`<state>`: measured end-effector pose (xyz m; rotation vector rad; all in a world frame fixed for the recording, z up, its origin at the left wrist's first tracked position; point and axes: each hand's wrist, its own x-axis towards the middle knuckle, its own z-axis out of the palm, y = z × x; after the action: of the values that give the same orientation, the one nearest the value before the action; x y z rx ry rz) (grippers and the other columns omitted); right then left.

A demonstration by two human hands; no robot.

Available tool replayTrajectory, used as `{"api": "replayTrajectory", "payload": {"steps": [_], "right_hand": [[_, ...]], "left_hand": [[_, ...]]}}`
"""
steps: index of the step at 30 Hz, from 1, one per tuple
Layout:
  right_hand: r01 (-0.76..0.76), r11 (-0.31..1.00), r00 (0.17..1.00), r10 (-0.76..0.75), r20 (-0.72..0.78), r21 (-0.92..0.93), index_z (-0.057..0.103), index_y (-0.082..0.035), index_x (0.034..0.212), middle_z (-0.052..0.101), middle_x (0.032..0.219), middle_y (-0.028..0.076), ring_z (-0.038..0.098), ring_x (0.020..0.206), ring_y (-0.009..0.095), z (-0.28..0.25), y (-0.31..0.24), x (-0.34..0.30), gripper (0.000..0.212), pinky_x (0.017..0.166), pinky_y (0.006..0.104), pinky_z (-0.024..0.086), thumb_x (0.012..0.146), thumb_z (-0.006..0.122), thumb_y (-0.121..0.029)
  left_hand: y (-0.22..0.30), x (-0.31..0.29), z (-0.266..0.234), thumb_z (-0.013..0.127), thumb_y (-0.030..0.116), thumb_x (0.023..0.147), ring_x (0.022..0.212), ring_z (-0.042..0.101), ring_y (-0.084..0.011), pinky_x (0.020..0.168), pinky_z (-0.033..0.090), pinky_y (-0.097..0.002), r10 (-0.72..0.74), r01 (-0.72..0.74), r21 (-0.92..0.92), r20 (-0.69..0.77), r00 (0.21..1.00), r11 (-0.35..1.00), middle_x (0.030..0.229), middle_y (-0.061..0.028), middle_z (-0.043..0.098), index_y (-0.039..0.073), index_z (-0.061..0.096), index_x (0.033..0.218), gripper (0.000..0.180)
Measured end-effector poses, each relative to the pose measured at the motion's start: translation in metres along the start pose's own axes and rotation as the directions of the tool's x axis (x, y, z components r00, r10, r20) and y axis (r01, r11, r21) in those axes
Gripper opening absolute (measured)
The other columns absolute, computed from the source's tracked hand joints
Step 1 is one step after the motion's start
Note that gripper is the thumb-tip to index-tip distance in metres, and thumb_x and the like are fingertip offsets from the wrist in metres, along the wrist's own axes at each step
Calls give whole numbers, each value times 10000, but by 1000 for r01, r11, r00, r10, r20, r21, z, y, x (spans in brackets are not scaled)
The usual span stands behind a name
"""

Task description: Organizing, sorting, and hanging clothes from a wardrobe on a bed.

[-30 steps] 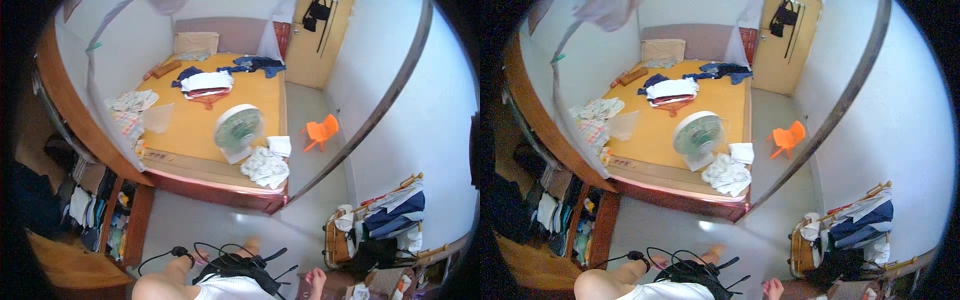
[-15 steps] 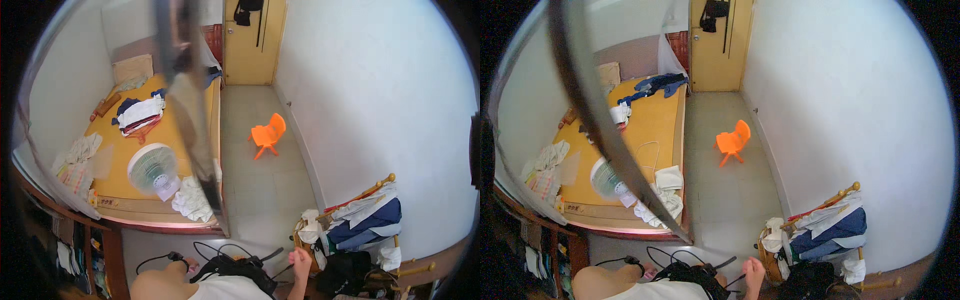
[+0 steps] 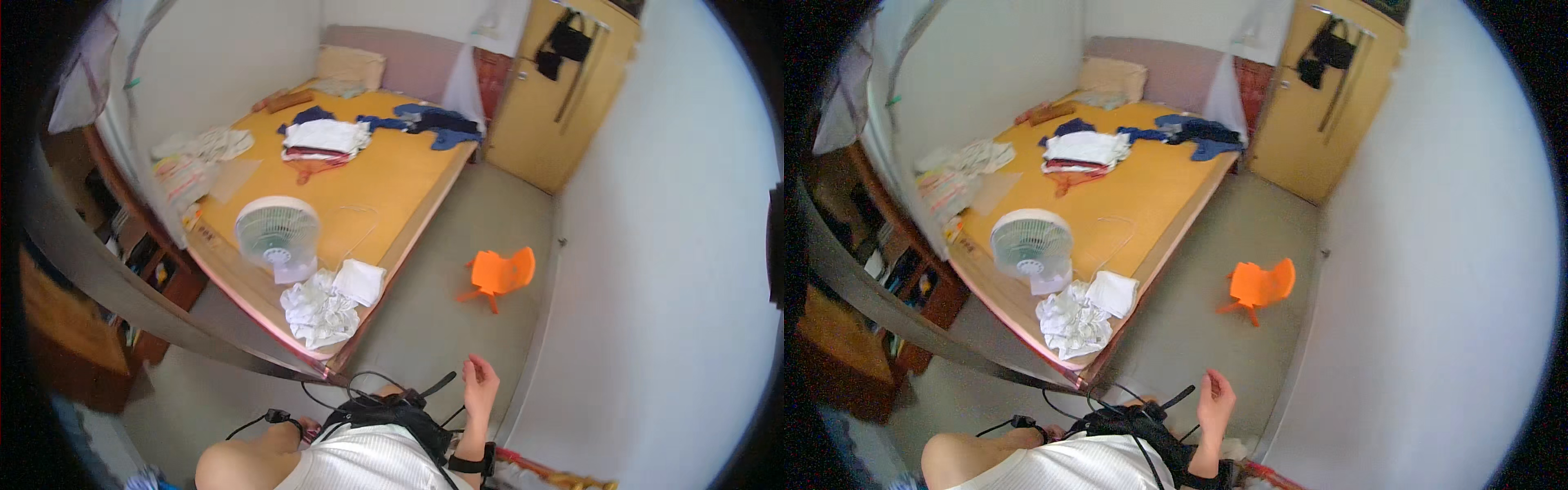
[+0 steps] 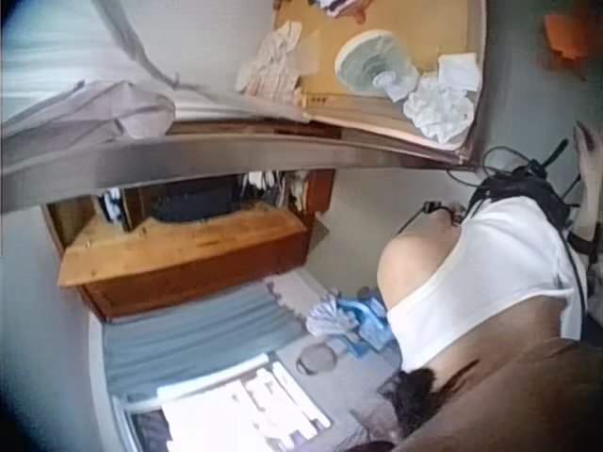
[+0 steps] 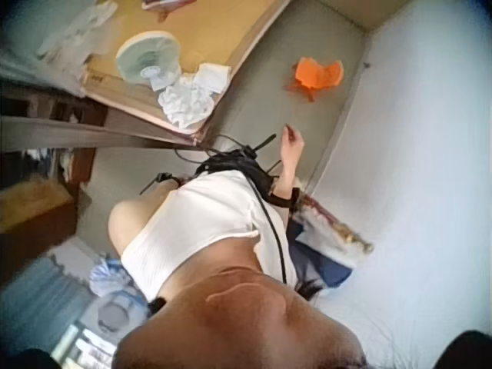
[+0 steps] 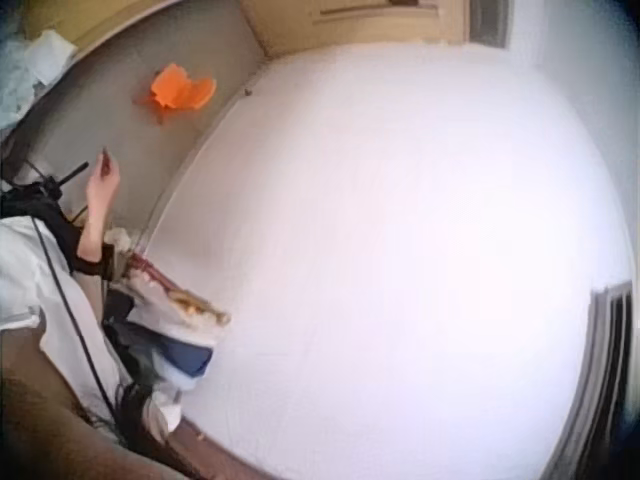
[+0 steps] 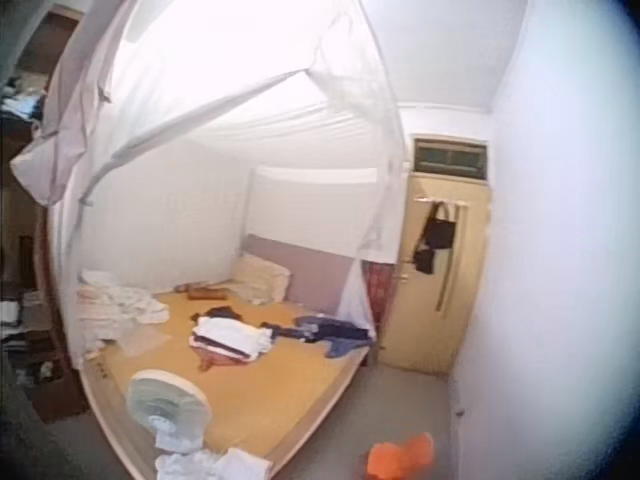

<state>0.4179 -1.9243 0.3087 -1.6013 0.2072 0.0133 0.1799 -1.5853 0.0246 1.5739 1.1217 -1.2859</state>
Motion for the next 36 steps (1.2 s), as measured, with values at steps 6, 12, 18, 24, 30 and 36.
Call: {"api": "replayTrajectory", "payload": {"steps": [6, 12, 18, 24, 30, 36], "right_hand": [[412, 856, 849, -236, 473, -313, 587, -31, 932, 588, 739, 51, 547, 642, 112, -4, -127, 105, 182, 567, 223, 441, 775, 578, -123], [994, 75, 87, -168, 982, -75, 558, -93, 887, 538, 731, 34, 542, 645, 164, 45, -291, 216, 254, 499, 270, 435, 687, 626, -234], [824, 458, -337, -80, 938, 335, 575, -85, 871, 534, 625, 70, 397, 369, 106, 103, -379, 329, 88, 311, 211, 292, 813, 532, -137], [745, 385, -567, -65, 821, 545, 568, -79, 905, 537, 638, 67, 426, 416, 126, 162, -400, 441, 141, 357, 224, 324, 790, 545, -157], [783, 241, -589, -8, 808, 573, 561, -72, 939, 541, 650, 63, 456, 462, 146, 176, -399, 582, 202, 402, 237, 355, 767, 557, -177], [701, 176, -701, -12, 713, 692, 553, -66, 974, 544, 662, 60, 486, 508, 166, 220, -417, 720, 265, 448, 250, 387, 744, 570, -197]], "left_hand": [[59, -12, 77, 535, 189, 718, 598, 532, -172, 563, 427, -339, -45, 46, -206, 10, 999, 977, 656, -44, 559, 106, 602, 701, 109], [184, -6, 77, 549, 159, 676, 602, 539, -170, 565, 429, -326, -57, 29, -362, -67, 996, 932, 659, -53, 565, 98, 596, 662, 79], [457, -163, -17, 564, 129, 633, 606, 545, -169, 567, 432, -313, 322, -447, -220, -437, 840, 867, 661, -63, 571, 89, 590, 623, 49], [704, -520, -85, 579, 99, 590, 610, 552, -168, 568, 434, -301, 460, -599, 165, -802, 381, 784, 664, -72, 576, 81, 584, 584, 20], [834, -503, -127, 594, 69, 547, 614, 558, -166, 570, 436, -288, 303, -600, 31, -883, 358, 800, 666, -82, 582, 73, 578, 545, 16], [973, -511, -183, 582, 104, 568, 664, 564, -177, 666, 417, -301, 161, -491, -34, -923, 349, 870, 691, -77, 590, 88, 587, 576, 18]]}}
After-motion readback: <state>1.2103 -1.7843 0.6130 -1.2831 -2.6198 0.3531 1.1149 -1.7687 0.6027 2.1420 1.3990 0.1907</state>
